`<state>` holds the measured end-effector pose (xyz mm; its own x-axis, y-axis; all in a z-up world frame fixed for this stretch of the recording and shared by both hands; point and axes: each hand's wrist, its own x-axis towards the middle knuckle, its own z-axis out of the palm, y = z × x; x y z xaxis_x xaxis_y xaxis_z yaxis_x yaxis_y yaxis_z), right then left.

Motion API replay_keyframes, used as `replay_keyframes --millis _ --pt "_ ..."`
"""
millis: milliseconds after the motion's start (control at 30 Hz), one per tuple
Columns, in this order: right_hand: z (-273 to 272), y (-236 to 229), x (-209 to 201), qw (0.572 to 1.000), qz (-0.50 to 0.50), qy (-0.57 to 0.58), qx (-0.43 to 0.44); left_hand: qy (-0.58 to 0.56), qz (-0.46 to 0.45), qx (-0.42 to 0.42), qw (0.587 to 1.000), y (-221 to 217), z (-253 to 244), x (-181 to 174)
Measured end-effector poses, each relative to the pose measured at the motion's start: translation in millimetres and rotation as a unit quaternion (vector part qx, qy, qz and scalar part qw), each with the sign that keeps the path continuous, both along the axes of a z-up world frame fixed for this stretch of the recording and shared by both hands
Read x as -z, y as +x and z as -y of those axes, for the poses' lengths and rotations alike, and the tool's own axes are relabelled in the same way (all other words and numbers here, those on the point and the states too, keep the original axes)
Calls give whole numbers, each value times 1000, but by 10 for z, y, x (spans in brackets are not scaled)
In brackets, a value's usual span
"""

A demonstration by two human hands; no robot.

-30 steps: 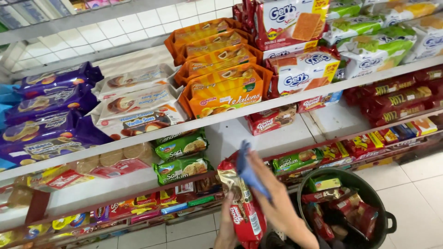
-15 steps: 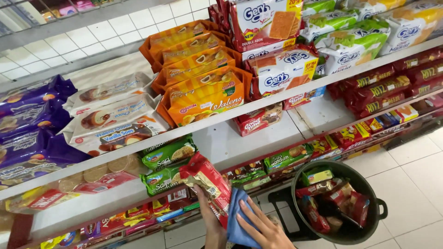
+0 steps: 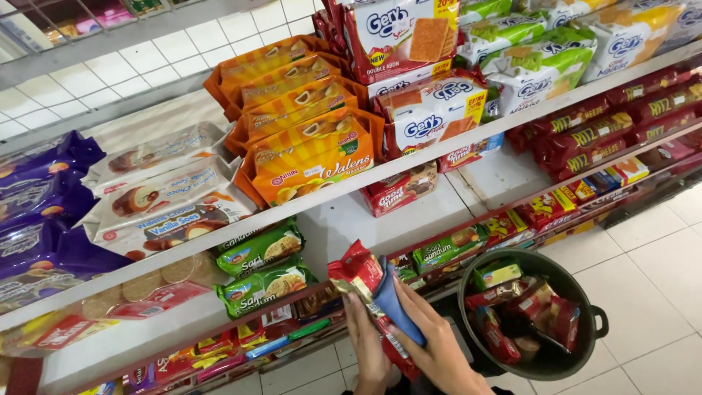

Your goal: Cleaning and organizing snack products on shelves in a grocery store.

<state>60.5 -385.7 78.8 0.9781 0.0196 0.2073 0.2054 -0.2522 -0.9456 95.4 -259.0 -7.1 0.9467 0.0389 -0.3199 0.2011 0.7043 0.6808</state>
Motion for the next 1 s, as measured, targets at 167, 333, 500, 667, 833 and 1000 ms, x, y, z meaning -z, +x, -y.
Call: replay_keyframes --millis 167,333,500,667,833,1000 --pt "-71 -20 -58 986 66 -150 -18 175 89 -93 976 -130 48 54" --pt "59 -204 323 989 115 -72 -50 122 97 -110 982 -186 -116 236" --pt "120 -449 741 965 176 -183 -66 -29 -27 -89 995 -71 -339 -551" --pt "628 -538 1211 994 50 -100 0 -106 -70 -66 990 -26 -467 -499" --pt "400 -62 -75 996 30 -49 66 42 -121 9 992 -52 -305 -479" --pt "-94 44 -413 976 84 -176 -98 -1 -69 -21 997 -18 -156 -332"
